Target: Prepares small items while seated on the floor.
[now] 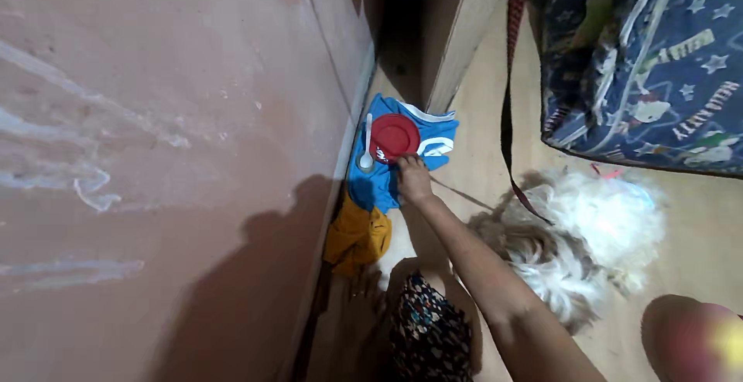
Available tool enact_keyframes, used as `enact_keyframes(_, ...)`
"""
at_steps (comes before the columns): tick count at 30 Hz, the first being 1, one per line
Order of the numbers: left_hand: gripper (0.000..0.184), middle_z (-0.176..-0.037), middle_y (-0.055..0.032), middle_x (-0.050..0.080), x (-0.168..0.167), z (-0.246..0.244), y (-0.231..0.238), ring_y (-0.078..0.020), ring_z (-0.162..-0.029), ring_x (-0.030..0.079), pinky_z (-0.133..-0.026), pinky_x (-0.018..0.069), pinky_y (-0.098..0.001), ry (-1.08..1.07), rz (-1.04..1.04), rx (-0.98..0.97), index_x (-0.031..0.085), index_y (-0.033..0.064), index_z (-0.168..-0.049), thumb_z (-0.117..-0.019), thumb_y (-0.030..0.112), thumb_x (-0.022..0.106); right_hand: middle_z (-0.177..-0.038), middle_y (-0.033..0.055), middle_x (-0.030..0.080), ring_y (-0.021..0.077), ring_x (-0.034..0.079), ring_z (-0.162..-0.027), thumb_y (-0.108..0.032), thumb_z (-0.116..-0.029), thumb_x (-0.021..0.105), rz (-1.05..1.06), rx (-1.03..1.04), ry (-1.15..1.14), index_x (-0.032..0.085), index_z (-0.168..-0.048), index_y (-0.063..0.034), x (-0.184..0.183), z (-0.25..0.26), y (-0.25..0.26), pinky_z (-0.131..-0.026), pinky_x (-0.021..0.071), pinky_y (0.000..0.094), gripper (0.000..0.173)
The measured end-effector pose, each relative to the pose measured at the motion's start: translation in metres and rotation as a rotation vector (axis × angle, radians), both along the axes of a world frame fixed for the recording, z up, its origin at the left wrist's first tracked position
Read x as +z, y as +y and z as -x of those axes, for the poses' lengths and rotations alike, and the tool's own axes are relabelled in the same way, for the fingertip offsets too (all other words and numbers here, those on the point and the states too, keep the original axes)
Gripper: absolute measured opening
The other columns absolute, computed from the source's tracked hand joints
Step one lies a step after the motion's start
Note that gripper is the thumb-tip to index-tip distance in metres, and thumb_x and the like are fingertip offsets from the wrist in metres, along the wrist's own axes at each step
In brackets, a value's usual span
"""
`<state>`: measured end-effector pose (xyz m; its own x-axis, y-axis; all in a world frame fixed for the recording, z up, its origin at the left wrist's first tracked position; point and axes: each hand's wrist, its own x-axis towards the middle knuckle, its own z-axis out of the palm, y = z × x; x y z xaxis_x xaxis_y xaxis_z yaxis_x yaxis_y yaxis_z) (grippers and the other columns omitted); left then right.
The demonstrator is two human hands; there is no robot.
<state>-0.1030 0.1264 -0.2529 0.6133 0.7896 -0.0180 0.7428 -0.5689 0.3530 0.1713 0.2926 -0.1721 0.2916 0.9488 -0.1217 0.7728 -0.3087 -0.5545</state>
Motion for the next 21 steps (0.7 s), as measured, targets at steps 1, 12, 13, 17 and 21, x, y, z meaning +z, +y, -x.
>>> enact_keyframes(1,0.053,-0.147,-0.0212,0.055,0.002,-0.002,0.0,-0.0456,-0.136,0.052,-0.112,0.036,-0.0646,0.023,0.015,0.01,0.061,0.0102,-0.142,-0.103,0.043,0.045,-0.15,0.0289,0.05,0.0504,0.036,-0.146,-0.003,-0.0989,0.057,0.023,0.016,-0.027,0.06,-0.137,0.0023,-0.007,0.001,0.004,-0.116,0.03,0.066,0.039)
enact_keyframes(12,0.046,-0.148,-0.026,0.052,0.01,-0.006,-0.001,-0.0485,-0.138,0.048,-0.112,0.034,-0.0665,-0.055,0.178,0.085,0.064,0.0086,-0.138,-0.0974,0.031,0.059,-0.129,0.0283,0.062,0.0472,0.053,-0.128,-0.007,-0.0971,0.063,0.209,0.025,-0.171,0.065,-0.129,0.0035,0.006,0.027,-0.005,-0.104,0.0389,0.0655,0.033)
enact_keyframes(13,0.046,-0.148,-0.0258,0.053,0.01,-0.007,-0.001,-0.0481,-0.138,0.048,-0.113,0.0341,-0.0657,-0.046,0.181,0.091,0.065,0.009,-0.137,-0.0968,0.03,0.06,-0.128,0.0277,0.063,0.0466,0.054,-0.127,-0.009,-0.0979,0.063,0.21,0.025,-0.179,0.066,-0.127,0.0031,0.007,0.028,-0.003,-0.103,0.0394,0.0651,0.032)
enact_keyframes(17,0.047,-0.145,-0.0249,0.056,0.014,-0.008,-0.001,-0.0479,-0.134,0.053,-0.11,0.0373,-0.0665,-0.049,0.125,0.091,0.067,0.0087,-0.135,-0.0928,0.028,0.064,-0.124,0.0317,0.062,0.0504,0.057,-0.121,-0.008,-0.0997,0.061,0.068,-0.026,-0.135,0.067,-0.122,0.0055,0.011,0.033,0.004,-0.097,0.0444,0.0654,0.026)
enact_keyframes(21,0.045,-0.143,-0.0235,0.058,0.014,-0.008,-0.002,-0.0469,-0.131,0.056,-0.108,0.0408,-0.0647,-0.044,0.088,0.083,0.067,0.0084,-0.134,-0.0944,0.03,0.062,-0.121,0.0293,0.066,0.0477,0.062,-0.117,-0.006,-0.0999,0.057,-0.066,0.016,-0.122,0.071,-0.121,-0.0001,0.0,0.047,0.025,-0.095,0.0478,0.0623,0.026)
